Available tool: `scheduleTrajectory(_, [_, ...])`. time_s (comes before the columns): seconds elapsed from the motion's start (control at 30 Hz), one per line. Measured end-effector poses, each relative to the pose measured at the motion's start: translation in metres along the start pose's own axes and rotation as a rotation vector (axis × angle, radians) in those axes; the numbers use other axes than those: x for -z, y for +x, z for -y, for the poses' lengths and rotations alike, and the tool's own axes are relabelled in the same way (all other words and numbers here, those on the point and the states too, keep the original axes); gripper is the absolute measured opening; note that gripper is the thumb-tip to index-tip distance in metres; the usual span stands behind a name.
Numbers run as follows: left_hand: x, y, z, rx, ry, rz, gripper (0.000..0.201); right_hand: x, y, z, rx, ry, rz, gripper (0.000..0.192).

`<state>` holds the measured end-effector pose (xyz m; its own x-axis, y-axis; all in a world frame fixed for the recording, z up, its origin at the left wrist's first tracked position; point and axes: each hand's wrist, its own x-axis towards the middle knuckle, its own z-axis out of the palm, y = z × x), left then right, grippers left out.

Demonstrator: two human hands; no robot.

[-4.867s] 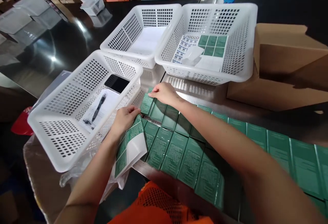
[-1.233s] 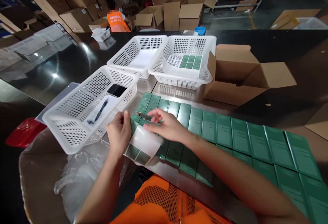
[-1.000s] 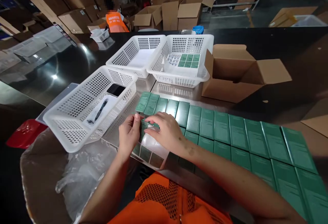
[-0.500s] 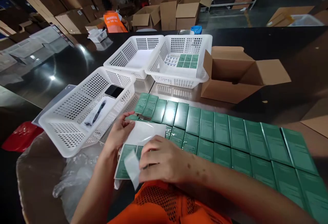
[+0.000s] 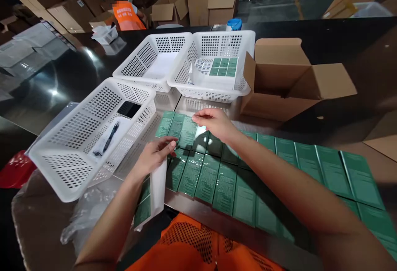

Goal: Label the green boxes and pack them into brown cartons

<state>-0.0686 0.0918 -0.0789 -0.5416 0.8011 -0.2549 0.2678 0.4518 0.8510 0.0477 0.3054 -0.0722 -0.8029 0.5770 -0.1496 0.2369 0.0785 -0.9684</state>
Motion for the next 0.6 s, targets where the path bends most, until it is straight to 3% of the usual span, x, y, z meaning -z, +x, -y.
scheduleTrajectory(0.2, [-0.009,0.02,0.004,0.013,0.125,0.015,0.03,-0.021,0.018,-0.017,-0.019,0.06,0.018,0.018])
scheduleTrajectory(0.37, [-0.014,0.027,0.004,0.095,0.153,0.0,0.03,-0.025,0.028,-0.03,0.119,-0.236,-0.047,0.008])
scheduleTrajectory(0.6, [-0.013,0.037,0.007,0.21,0.237,0.056,0.028,-0.03,0.025,-0.044,0.111,-0.48,-0.033,0.013])
